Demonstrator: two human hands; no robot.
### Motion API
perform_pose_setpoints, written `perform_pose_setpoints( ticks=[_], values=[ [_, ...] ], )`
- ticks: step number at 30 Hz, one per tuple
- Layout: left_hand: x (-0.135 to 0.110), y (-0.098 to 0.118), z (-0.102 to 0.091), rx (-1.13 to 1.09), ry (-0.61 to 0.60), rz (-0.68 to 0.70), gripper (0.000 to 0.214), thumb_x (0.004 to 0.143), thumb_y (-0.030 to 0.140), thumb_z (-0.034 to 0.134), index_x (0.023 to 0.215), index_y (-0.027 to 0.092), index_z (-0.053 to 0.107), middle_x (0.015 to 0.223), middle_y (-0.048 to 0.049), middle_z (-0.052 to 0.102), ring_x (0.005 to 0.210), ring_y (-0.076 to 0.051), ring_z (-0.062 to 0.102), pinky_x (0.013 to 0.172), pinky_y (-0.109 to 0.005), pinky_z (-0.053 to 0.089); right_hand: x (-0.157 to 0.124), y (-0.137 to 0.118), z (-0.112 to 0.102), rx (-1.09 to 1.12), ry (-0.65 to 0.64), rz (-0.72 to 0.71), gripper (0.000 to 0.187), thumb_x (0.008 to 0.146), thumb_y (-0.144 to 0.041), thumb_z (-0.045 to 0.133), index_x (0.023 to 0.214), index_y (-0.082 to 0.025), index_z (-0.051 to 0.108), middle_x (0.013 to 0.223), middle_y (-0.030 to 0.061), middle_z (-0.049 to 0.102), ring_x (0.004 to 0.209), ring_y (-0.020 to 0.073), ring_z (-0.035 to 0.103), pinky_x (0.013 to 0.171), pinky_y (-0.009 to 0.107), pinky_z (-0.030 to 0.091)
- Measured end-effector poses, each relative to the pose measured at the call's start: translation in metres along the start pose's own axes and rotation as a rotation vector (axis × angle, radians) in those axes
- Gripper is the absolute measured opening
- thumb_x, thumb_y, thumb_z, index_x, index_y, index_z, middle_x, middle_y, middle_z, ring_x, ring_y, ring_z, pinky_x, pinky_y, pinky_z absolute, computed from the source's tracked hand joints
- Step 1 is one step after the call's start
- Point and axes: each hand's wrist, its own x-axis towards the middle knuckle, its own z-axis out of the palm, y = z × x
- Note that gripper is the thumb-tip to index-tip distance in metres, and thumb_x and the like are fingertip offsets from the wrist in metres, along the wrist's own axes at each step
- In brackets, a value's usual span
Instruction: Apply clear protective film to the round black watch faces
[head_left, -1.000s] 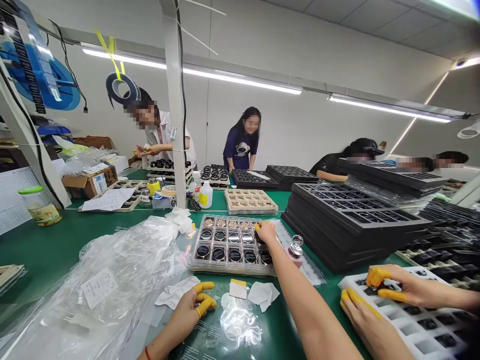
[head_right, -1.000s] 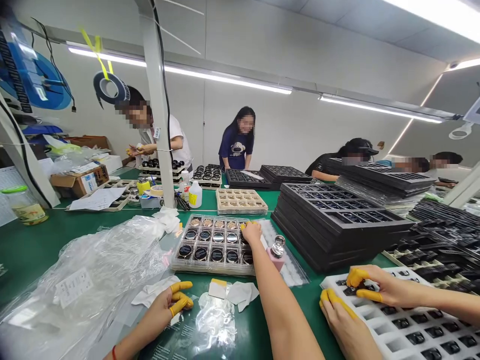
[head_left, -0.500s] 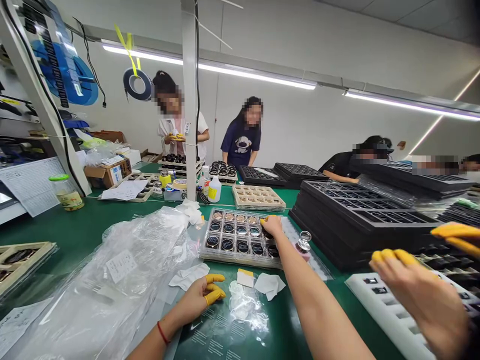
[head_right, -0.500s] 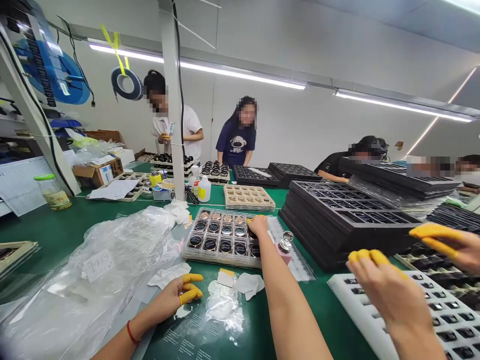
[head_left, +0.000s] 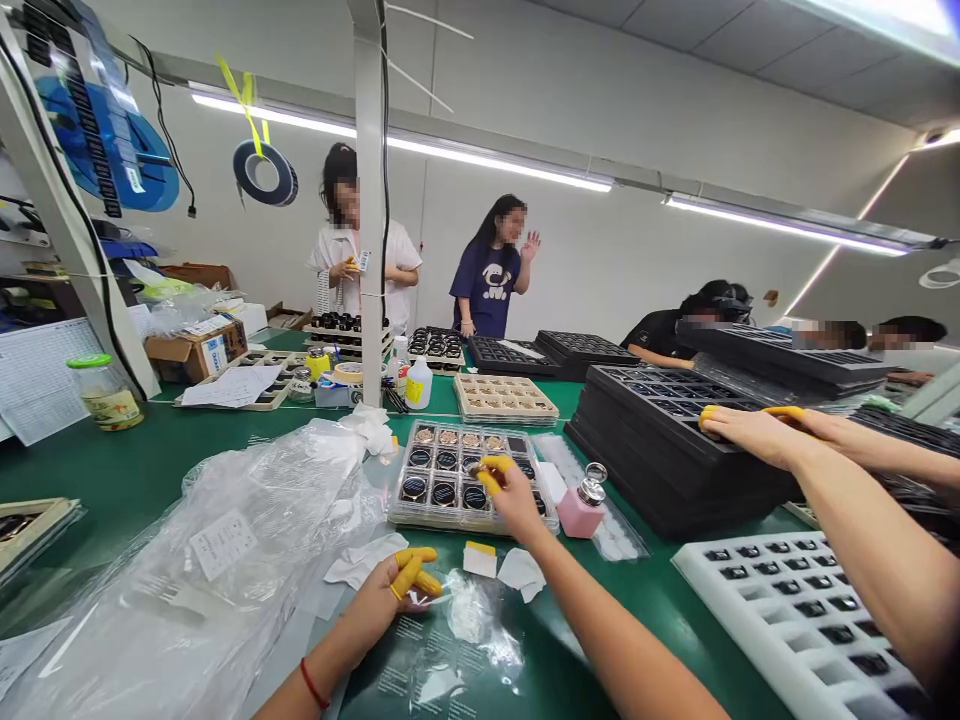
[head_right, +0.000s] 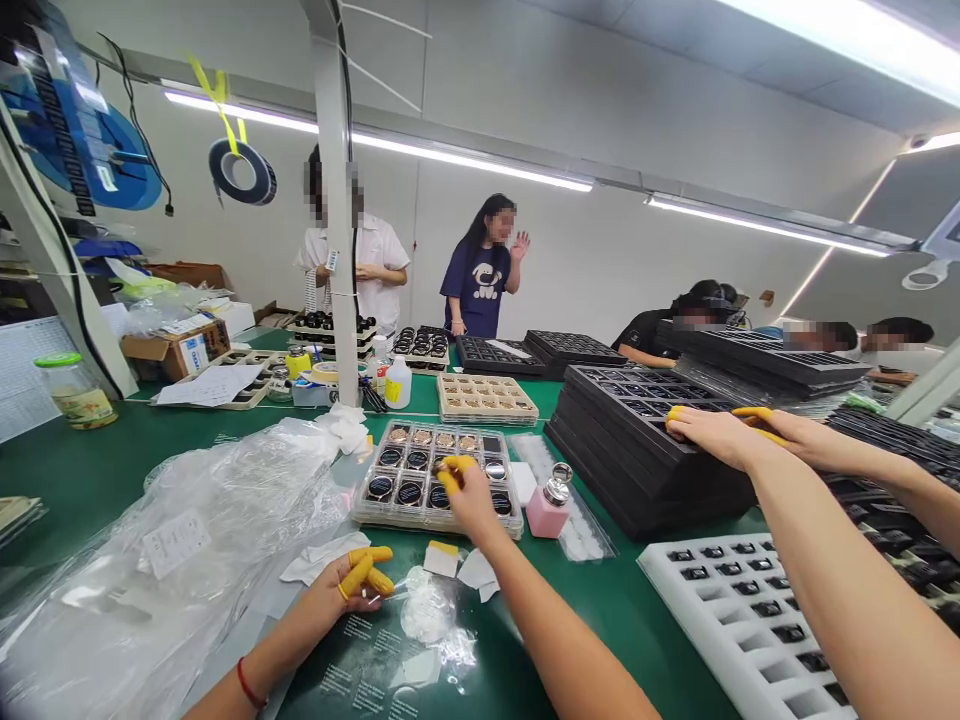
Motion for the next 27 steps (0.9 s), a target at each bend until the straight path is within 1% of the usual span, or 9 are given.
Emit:
perform_pose_setpoints(
  ticks=[1, 3, 5, 9, 13, 15, 17, 21, 27],
  values=[
    [-0.002, 0.000, 0.000, 0.001, -0.012, 0.019, 0.063, 0.060, 0.036, 0.077, 0.114, 0.017, 0.053, 0.087, -0.0054, 0.068, 0.085, -0.020, 0.062, 0.078, -0.032, 0.048, -0.020, -0.011, 0.005, 0.062, -0.061, -0.066, 0.014, 0.083, -0.022, 0.054, 0.095, -0.022, 0.060, 0.090, 0.0016, 0.063, 0.080, 0.0148, 0.057, 0.072, 0.025, 0.045],
    [-0.005, 0.001, 0.003, -0.012, -0.078, 0.040, 0.063, 0.066, 0.035, 0.073, 0.122, 0.021, 0.048, 0.097, -0.0053, 0.067, 0.091, -0.021, 0.061, 0.083, -0.035, 0.048, -0.057, -0.028, 0.012, 0.316, -0.256, -0.307, 0.014, 0.082, -0.017, 0.053, 0.094, -0.023, 0.060, 0.090, 0.0022, 0.062, 0.081, 0.0145, 0.056, 0.073, 0.026, 0.045],
    [-0.007, 0.003, 0.006, -0.015, -0.152, 0.046, 0.055, 0.075, 0.037, 0.065, 0.124, 0.023, 0.046, 0.109, -0.0065, 0.064, 0.099, -0.022, 0.059, 0.086, -0.037, 0.047, -0.083, -0.037, 0.016, 0.424, -0.363, -0.380, 0.020, 0.080, -0.011, 0.054, 0.093, -0.023, 0.061, 0.095, 0.0031, 0.060, 0.087, 0.0153, 0.054, 0.077, 0.028, 0.045],
    [-0.007, 0.004, 0.012, 0.104, -0.181, 0.143, 0.053, 0.072, 0.028, 0.069, 0.121, 0.024, 0.050, 0.126, -0.0072, 0.055, 0.113, -0.025, 0.052, 0.097, -0.038, 0.041, -0.098, -0.035, 0.017, 0.546, -0.403, -0.297, 0.032, 0.073, 0.001, 0.048, 0.089, -0.023, 0.063, 0.098, 0.0035, 0.059, 0.094, 0.0157, 0.053, 0.083, 0.031, 0.044],
    [-0.008, -0.002, 0.017, 0.139, -0.187, 0.197, 0.060, 0.071, 0.018, 0.066, 0.126, 0.026, 0.045, 0.130, -0.0064, 0.050, 0.116, -0.024, 0.049, 0.099, -0.038, 0.040, -0.094, -0.029, 0.022, 0.662, -0.416, -0.082, 0.027, 0.073, -0.003, 0.051, 0.089, -0.022, 0.062, 0.090, 0.0013, 0.058, 0.083, 0.0144, 0.054, 0.075, 0.029, 0.046],
    [-0.010, -0.005, 0.020, 0.153, -0.187, 0.172, 0.062, 0.073, 0.017, 0.063, 0.130, 0.026, 0.040, 0.130, -0.0072, 0.051, 0.113, -0.024, 0.051, 0.095, -0.038, 0.043, -0.094, -0.030, 0.024, 0.623, -0.415, 0.024, 0.029, 0.071, -0.005, 0.055, 0.094, -0.022, 0.061, 0.084, 0.0002, 0.056, 0.075, 0.0139, 0.053, 0.069, 0.028, 0.045],
    [-0.013, -0.007, 0.022, 0.171, -0.172, 0.145, 0.063, 0.075, 0.019, 0.061, 0.132, 0.025, 0.037, 0.130, -0.0080, 0.051, 0.111, -0.024, 0.053, 0.091, -0.037, 0.046, -0.096, -0.032, 0.024, 0.545, -0.400, 0.047, 0.026, 0.070, -0.006, 0.057, 0.091, -0.021, 0.060, 0.081, -0.0003, 0.055, 0.073, 0.0138, 0.051, 0.069, 0.028, 0.044],
    [-0.016, -0.003, 0.026, 0.239, -0.116, 0.113, 0.058, 0.075, 0.023, 0.062, 0.129, 0.022, 0.040, 0.123, -0.0081, 0.055, 0.106, -0.024, 0.055, 0.088, -0.034, 0.048, -0.100, -0.040, 0.016, 0.398, -0.343, -0.116, 0.015, 0.073, -0.005, 0.056, 0.076, -0.020, 0.057, 0.085, 0.0012, 0.056, 0.082, 0.0153, 0.049, 0.074, 0.030, 0.041],
    [-0.015, 0.001, 0.026, 0.368, -0.090, 0.159, 0.052, 0.067, 0.017, 0.064, 0.118, 0.019, 0.052, 0.110, -0.0076, 0.063, 0.094, -0.024, 0.060, 0.083, -0.033, 0.049, -0.109, -0.050, 0.013, 0.229, -0.409, -0.214, 0.016, 0.069, -0.023, 0.070, 0.079, -0.021, 0.058, 0.086, 0.0017, 0.059, 0.081, 0.0179, 0.049, 0.073, 0.031, 0.039]
  ],
)
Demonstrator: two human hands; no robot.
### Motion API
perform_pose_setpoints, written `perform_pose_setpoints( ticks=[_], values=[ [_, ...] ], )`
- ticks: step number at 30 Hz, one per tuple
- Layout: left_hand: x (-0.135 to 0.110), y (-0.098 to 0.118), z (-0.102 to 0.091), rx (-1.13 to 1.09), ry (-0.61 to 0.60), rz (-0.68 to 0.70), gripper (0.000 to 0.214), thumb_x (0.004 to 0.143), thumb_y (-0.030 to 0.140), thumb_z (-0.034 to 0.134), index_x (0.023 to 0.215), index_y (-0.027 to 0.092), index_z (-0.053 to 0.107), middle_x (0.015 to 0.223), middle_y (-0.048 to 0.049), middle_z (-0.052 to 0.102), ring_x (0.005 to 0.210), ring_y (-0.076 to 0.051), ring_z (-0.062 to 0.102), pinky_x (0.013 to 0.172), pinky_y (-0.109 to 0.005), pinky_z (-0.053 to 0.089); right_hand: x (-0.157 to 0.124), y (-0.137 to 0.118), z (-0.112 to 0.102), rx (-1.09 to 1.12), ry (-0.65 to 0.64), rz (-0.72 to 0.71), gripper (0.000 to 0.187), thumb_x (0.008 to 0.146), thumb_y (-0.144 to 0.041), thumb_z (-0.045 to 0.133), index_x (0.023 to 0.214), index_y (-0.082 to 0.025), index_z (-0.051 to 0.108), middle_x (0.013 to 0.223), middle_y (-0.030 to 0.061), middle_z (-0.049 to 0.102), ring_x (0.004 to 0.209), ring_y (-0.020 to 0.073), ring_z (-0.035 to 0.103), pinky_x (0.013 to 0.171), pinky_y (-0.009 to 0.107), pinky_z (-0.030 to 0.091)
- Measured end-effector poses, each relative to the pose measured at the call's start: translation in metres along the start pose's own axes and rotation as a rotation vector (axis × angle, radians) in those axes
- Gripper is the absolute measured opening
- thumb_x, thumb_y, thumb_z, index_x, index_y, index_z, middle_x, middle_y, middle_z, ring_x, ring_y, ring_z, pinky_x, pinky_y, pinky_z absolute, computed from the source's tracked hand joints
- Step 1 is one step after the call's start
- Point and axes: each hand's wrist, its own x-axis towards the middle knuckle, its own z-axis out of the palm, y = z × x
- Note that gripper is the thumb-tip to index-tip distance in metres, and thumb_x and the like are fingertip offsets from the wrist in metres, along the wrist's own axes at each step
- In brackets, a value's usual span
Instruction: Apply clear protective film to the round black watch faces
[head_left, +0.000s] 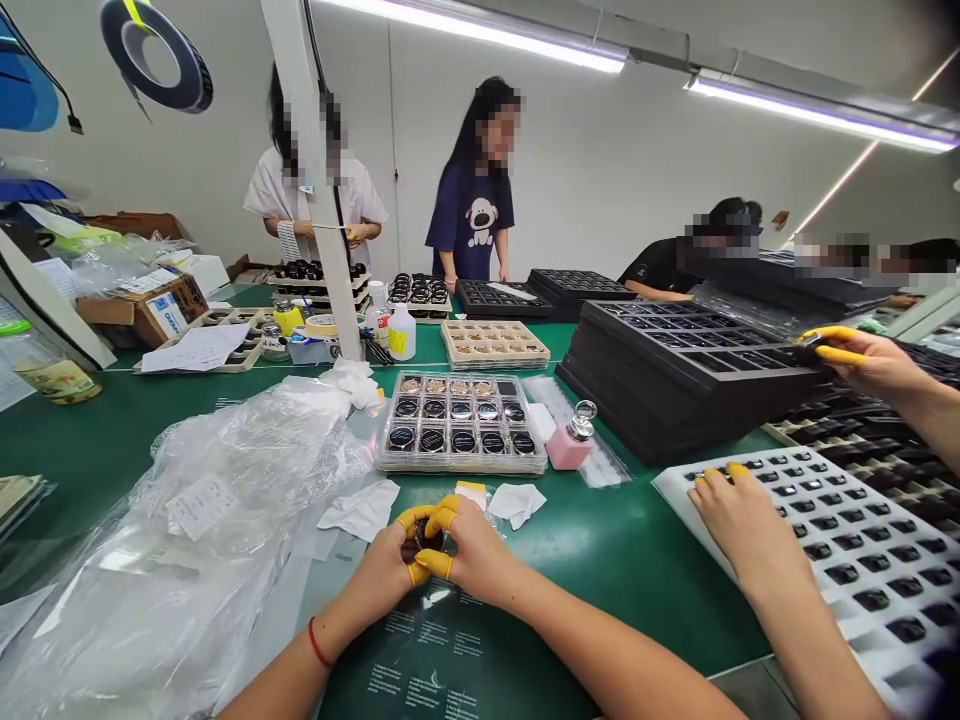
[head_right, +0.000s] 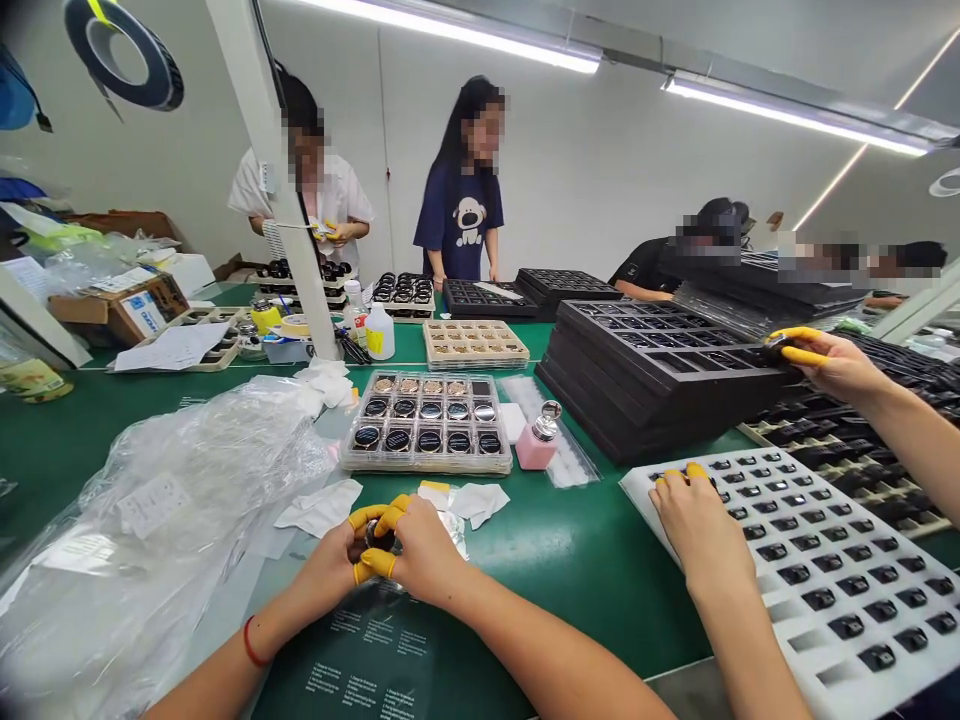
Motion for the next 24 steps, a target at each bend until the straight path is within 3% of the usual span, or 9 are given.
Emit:
perform_pose_setpoints(
  ticks=[5, 7, 11, 14, 16, 18, 21, 24],
  values=[
    [-0.001, -0.001, 0.001, 0.148, 0.035, 0.014, 0.044, 0.068, 0.017, 0.062, 0.112, 0.020, 0.057, 0.106, -0.0075, 0.064, 0.092, -0.024, 0.061, 0.086, -0.035, 0.047, 0.002, 0.004, 0.001, -0.142, -0.003, -0.073, 0.006, 0.073, -0.017, 0.063, 0.074, -0.020, 0.057, 0.081, 0.0019, 0.059, 0.077, 0.0167, 0.049, 0.069, 0.029, 0.037],
    [-0.002, 0.003, 0.000, 0.091, 0.014, -0.026, 0.045, 0.071, 0.020, 0.062, 0.115, 0.020, 0.054, 0.105, -0.0074, 0.064, 0.093, -0.024, 0.060, 0.085, -0.035, 0.047, 0.005, 0.010, -0.009, -0.189, 0.034, -0.094, 0.006, 0.076, -0.014, 0.058, 0.072, -0.019, 0.057, 0.078, 0.0023, 0.060, 0.075, 0.0161, 0.049, 0.067, 0.029, 0.036],
    [-0.007, 0.019, -0.010, -0.104, -0.122, -0.171, 0.053, 0.071, 0.022, 0.064, 0.120, 0.021, 0.043, 0.096, -0.0043, 0.062, 0.087, -0.020, 0.061, 0.076, -0.032, 0.048, 0.011, 0.027, -0.026, -0.369, 0.214, 0.007, 0.010, 0.079, -0.013, 0.053, 0.073, -0.016, 0.060, 0.079, 0.0067, 0.061, 0.077, 0.0188, 0.050, 0.069, 0.031, 0.035],
    [-0.008, 0.029, -0.020, -0.156, -0.254, -0.208, 0.055, 0.070, 0.020, 0.067, 0.119, 0.020, 0.041, 0.091, -0.0027, 0.062, 0.087, -0.018, 0.061, 0.076, -0.030, 0.047, 0.009, 0.035, -0.024, -0.382, 0.016, -0.042, 0.015, 0.081, -0.022, 0.055, 0.068, -0.018, 0.062, 0.069, 0.0059, 0.058, 0.070, 0.0183, 0.049, 0.062, 0.030, 0.033],
    [-0.008, 0.031, -0.023, -0.162, -0.277, -0.212, 0.053, 0.070, 0.020, 0.067, 0.117, 0.021, 0.040, 0.090, -0.0021, 0.062, 0.088, -0.018, 0.062, 0.078, -0.031, 0.046, 0.005, 0.039, -0.024, -0.313, -0.097, -0.070, 0.017, 0.081, -0.030, 0.057, 0.069, -0.019, 0.063, 0.067, 0.0048, 0.058, 0.066, 0.0173, 0.048, 0.058, 0.028, 0.032],
    [-0.007, 0.029, -0.023, -0.184, -0.247, -0.209, 0.052, 0.070, 0.022, 0.068, 0.114, 0.022, 0.040, 0.089, -0.0012, 0.061, 0.087, -0.018, 0.062, 0.078, -0.031, 0.046, -0.001, 0.047, -0.031, -0.308, -0.049, 0.013, 0.019, 0.083, -0.032, 0.055, 0.073, -0.020, 0.064, 0.071, 0.0054, 0.060, 0.069, 0.0179, 0.049, 0.060, 0.028, 0.034],
    [-0.005, 0.024, -0.020, -0.202, -0.133, -0.195, 0.050, 0.071, 0.025, 0.068, 0.112, 0.023, 0.039, 0.086, 0.0009, 0.059, 0.081, -0.016, 0.062, 0.074, -0.029, 0.047, -0.013, 0.070, -0.050, -0.433, 0.149, 0.317, 0.019, 0.085, -0.030, 0.050, 0.081, -0.018, 0.064, 0.082, 0.0084, 0.063, 0.078, 0.0208, 0.052, 0.068, 0.031, 0.036],
    [-0.004, 0.021, -0.017, -0.174, -0.059, -0.172, 0.052, 0.073, 0.028, 0.066, 0.115, 0.023, 0.037, 0.087, 0.0000, 0.059, 0.081, -0.017, 0.062, 0.070, -0.028, 0.047, -0.023, 0.089, -0.064, -0.519, 0.135, 0.570, 0.011, 0.080, -0.024, 0.054, 0.081, -0.016, 0.062, 0.084, 0.0106, 0.062, 0.082, 0.0236, 0.053, 0.068, 0.032, 0.036]
  ],
)
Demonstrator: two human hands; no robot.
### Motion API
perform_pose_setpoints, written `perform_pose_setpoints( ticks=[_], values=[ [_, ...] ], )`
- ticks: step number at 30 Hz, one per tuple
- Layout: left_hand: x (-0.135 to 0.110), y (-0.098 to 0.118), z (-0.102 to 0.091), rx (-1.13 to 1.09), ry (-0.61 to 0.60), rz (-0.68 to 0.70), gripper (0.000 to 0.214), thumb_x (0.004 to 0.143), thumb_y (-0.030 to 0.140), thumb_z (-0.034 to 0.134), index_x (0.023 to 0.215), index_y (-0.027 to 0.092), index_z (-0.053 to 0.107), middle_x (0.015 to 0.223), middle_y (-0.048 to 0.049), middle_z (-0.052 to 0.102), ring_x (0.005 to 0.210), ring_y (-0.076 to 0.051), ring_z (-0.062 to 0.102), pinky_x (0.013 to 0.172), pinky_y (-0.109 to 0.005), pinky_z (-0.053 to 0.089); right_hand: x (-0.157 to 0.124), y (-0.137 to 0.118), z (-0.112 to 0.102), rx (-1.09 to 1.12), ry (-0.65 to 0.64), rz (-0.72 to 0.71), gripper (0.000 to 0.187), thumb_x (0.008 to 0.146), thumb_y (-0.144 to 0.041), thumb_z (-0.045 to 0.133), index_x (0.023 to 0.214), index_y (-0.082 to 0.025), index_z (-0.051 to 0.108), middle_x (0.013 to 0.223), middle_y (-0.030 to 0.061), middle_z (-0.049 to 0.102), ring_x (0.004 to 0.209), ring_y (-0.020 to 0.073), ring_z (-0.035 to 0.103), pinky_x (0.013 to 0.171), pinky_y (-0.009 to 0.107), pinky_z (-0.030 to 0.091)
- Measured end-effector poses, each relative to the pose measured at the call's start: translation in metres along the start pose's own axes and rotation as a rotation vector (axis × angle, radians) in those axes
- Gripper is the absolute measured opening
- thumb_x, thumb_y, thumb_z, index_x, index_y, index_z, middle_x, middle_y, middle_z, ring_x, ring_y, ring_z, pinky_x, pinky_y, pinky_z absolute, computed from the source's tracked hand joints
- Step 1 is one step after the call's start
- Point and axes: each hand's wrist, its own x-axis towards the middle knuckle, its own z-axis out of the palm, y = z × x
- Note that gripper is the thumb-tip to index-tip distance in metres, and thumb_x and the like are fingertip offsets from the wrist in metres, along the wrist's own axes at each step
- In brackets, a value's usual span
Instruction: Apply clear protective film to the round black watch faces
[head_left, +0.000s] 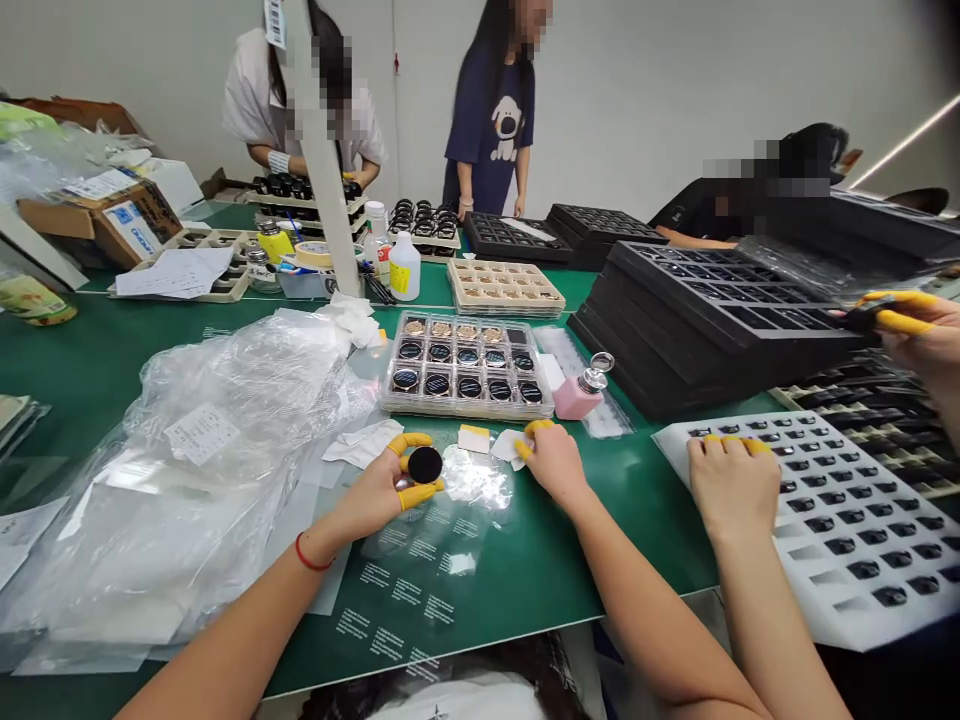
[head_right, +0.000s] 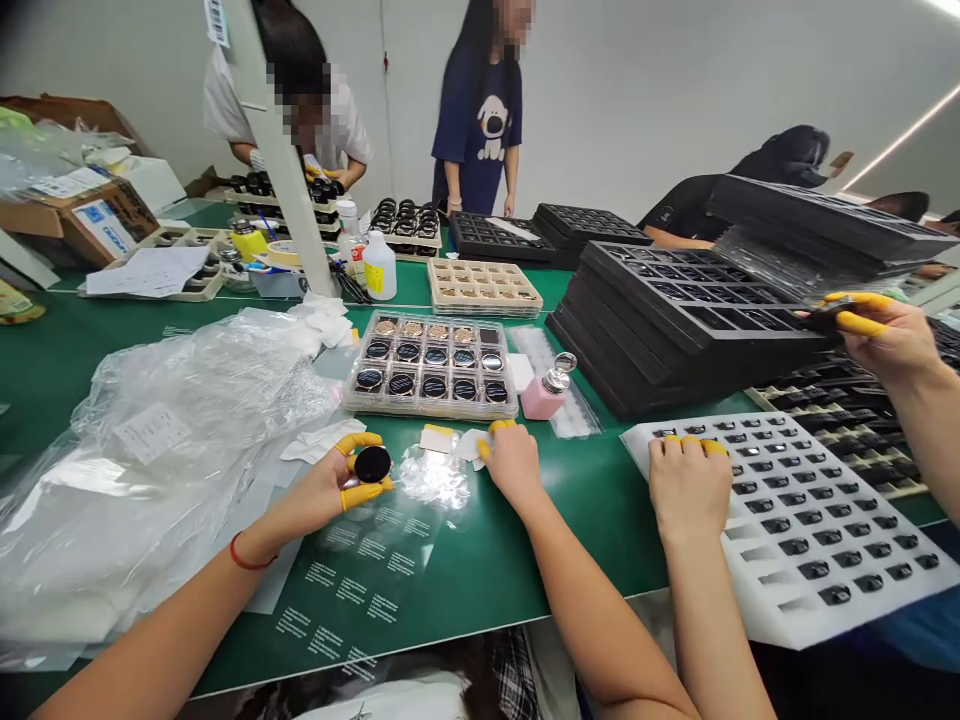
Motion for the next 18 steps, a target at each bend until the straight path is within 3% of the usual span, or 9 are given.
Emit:
perform_pose_setpoints(
  ticks=[3, 5, 7, 10, 13, 18],
  values=[
    [0.000, -0.003, 0.003, 0.012, -0.005, 0.030, 0.053, 0.074, 0.029, 0.065, 0.118, 0.022, 0.038, 0.088, -0.0013, 0.060, 0.080, -0.016, 0.062, 0.068, -0.027, 0.047, -0.005, -0.006, -0.002, 0.079, -0.069, -0.047, 0.010, 0.077, -0.017, 0.051, 0.077, -0.017, 0.060, 0.080, 0.0072, 0.061, 0.079, 0.0210, 0.054, 0.068, 0.031, 0.037],
    [0.000, -0.004, 0.005, 0.010, 0.000, 0.055, 0.051, 0.073, 0.028, 0.065, 0.117, 0.021, 0.040, 0.086, -0.0008, 0.059, 0.076, -0.015, 0.061, 0.067, -0.026, 0.047, -0.015, -0.029, -0.005, 0.272, -0.021, -0.250, 0.009, 0.078, -0.017, 0.050, 0.079, -0.019, 0.059, 0.086, 0.0061, 0.061, 0.084, 0.0200, 0.053, 0.074, 0.031, 0.039],
    [0.000, -0.005, 0.006, 0.026, 0.003, 0.089, 0.049, 0.073, 0.026, 0.065, 0.116, 0.020, 0.042, 0.087, -0.0008, 0.058, 0.074, -0.014, 0.059, 0.065, -0.025, 0.046, -0.027, -0.061, -0.007, 0.449, 0.013, -0.550, 0.007, 0.080, -0.020, 0.053, 0.083, -0.020, 0.059, 0.097, 0.0068, 0.060, 0.093, 0.0204, 0.051, 0.081, 0.034, 0.039],
    [-0.001, -0.002, 0.006, 0.126, 0.024, 0.178, 0.043, 0.071, 0.021, 0.065, 0.111, 0.020, 0.048, 0.095, -0.0022, 0.058, 0.081, -0.015, 0.058, 0.069, -0.024, 0.046, -0.035, -0.099, -0.002, 0.479, -0.016, -0.869, 0.013, 0.086, -0.021, 0.049, 0.091, -0.023, 0.061, 0.097, 0.0054, 0.060, 0.089, 0.0188, 0.048, 0.080, 0.036, 0.039],
    [-0.002, 0.000, 0.005, 0.139, 0.039, 0.187, 0.039, 0.074, 0.024, 0.064, 0.110, 0.020, 0.049, 0.090, -0.0006, 0.058, 0.077, -0.014, 0.057, 0.067, -0.025, 0.046, -0.026, -0.109, 0.009, 0.480, 0.069, -0.863, 0.019, 0.090, -0.025, 0.045, 0.093, -0.025, 0.064, 0.086, 0.0051, 0.060, 0.080, 0.0184, 0.046, 0.072, 0.035, 0.038],
    [0.000, -0.002, 0.004, 0.069, 0.109, 0.139, 0.047, 0.074, 0.026, 0.064, 0.116, 0.019, 0.044, 0.078, 0.0017, 0.056, 0.068, -0.012, 0.055, 0.064, -0.025, 0.046, -0.018, -0.099, 0.019, 0.567, 0.174, -0.791, 0.018, 0.089, -0.027, 0.049, 0.095, -0.027, 0.065, 0.081, 0.0039, 0.059, 0.079, 0.0180, 0.047, 0.072, 0.035, 0.037]
  ],
)
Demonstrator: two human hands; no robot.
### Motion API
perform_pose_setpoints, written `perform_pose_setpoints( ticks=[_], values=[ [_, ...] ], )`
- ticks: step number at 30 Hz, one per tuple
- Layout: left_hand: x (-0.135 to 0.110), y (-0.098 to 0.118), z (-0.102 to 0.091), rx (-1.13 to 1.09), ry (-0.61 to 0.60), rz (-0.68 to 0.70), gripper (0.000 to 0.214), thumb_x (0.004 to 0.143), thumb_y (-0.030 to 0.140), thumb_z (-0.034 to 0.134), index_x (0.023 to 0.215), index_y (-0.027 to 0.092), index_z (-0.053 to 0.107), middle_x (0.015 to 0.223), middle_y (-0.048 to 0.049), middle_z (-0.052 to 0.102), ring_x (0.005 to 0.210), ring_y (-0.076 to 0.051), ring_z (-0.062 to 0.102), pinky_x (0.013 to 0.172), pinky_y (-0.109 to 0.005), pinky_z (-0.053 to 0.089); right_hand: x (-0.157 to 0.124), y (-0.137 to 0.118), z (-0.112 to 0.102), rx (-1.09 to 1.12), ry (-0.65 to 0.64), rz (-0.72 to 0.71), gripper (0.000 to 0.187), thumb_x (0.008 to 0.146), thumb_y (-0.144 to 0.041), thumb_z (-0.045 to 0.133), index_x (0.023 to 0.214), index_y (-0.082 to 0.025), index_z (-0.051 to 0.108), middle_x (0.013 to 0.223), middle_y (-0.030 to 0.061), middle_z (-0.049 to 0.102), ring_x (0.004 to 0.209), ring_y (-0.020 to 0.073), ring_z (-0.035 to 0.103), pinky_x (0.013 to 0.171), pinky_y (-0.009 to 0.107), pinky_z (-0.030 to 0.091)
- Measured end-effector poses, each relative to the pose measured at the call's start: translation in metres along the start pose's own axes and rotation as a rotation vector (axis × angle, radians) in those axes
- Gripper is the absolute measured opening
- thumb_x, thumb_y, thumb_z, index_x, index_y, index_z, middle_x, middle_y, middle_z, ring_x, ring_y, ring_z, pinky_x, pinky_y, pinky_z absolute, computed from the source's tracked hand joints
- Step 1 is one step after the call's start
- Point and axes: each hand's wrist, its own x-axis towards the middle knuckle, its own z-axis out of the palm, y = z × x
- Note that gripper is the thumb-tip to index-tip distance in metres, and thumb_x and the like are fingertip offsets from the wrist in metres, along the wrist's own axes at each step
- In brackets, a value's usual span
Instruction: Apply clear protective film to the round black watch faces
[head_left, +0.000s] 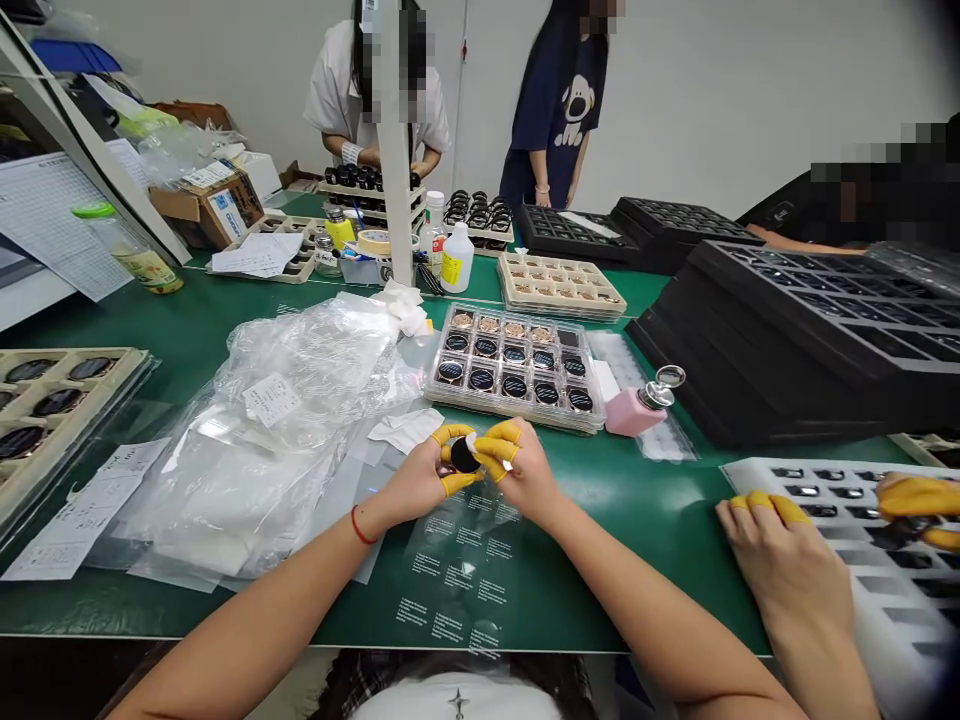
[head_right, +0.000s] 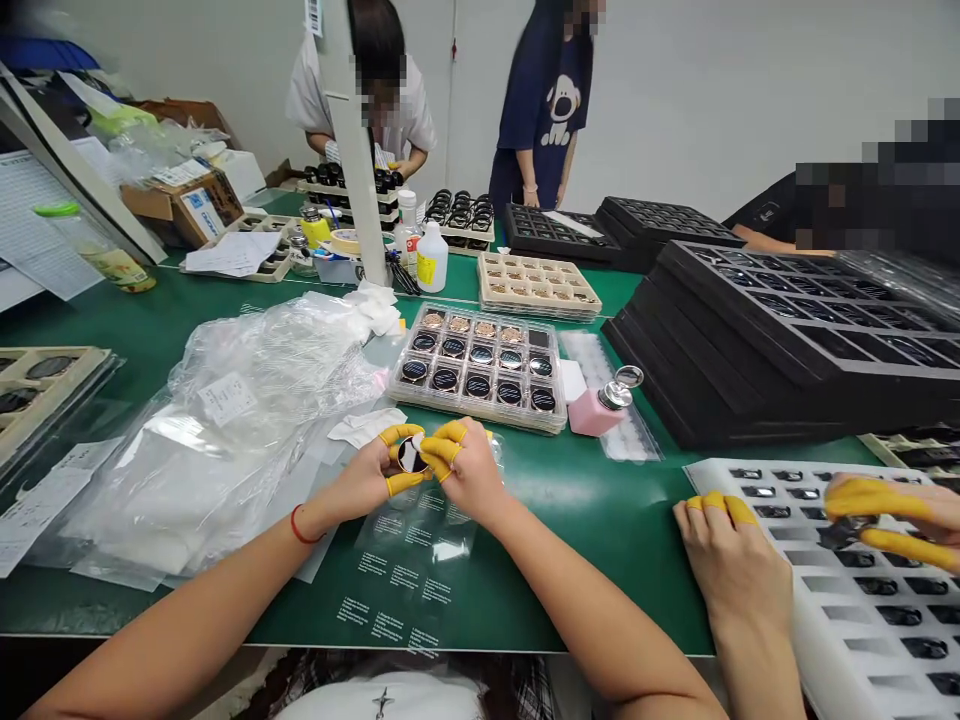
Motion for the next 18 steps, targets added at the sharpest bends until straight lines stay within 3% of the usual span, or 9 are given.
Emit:
perform_pose_setpoints(
  ticks=[5, 9, 15, 18],
  values=[
    [0.002, -0.006, 0.003, 0.083, -0.015, 0.057, 0.040, 0.070, 0.018, 0.063, 0.109, 0.018, 0.051, 0.099, -0.0039, 0.060, 0.087, -0.018, 0.058, 0.076, -0.029, 0.048, -0.005, -0.007, 0.009, -0.033, -0.059, -0.081, 0.018, 0.087, -0.022, 0.050, 0.093, -0.028, 0.066, 0.083, 0.0035, 0.062, 0.080, 0.0184, 0.047, 0.072, 0.035, 0.036],
    [0.002, -0.010, 0.006, -0.035, -0.025, -0.014, 0.045, 0.074, 0.023, 0.062, 0.115, 0.018, 0.044, 0.085, -0.0014, 0.062, 0.078, -0.017, 0.061, 0.070, -0.029, 0.049, 0.000, -0.001, 0.006, -0.045, 0.057, 0.004, 0.017, 0.087, -0.024, 0.050, 0.091, -0.027, 0.067, 0.081, 0.0038, 0.061, 0.081, 0.0190, 0.048, 0.075, 0.037, 0.036],
    [0.003, -0.010, 0.002, 0.061, 0.041, 0.045, 0.045, 0.072, 0.016, 0.062, 0.115, 0.019, 0.048, 0.099, -0.0040, 0.060, 0.085, -0.016, 0.059, 0.075, -0.028, 0.049, -0.009, -0.010, 0.011, -0.010, -0.012, -0.060, 0.017, 0.086, -0.021, 0.050, 0.093, -0.026, 0.065, 0.081, 0.0039, 0.061, 0.082, 0.0189, 0.046, 0.072, 0.035, 0.036],
    [0.003, -0.011, 0.003, 0.068, 0.018, 0.055, 0.041, 0.073, 0.017, 0.062, 0.112, 0.018, 0.049, 0.096, -0.0035, 0.060, 0.085, -0.017, 0.059, 0.074, -0.028, 0.049, -0.006, -0.010, 0.017, -0.053, 0.026, -0.035, 0.017, 0.087, -0.021, 0.049, 0.091, -0.025, 0.065, 0.082, 0.0041, 0.061, 0.083, 0.0192, 0.046, 0.074, 0.035, 0.035]
  ],
)
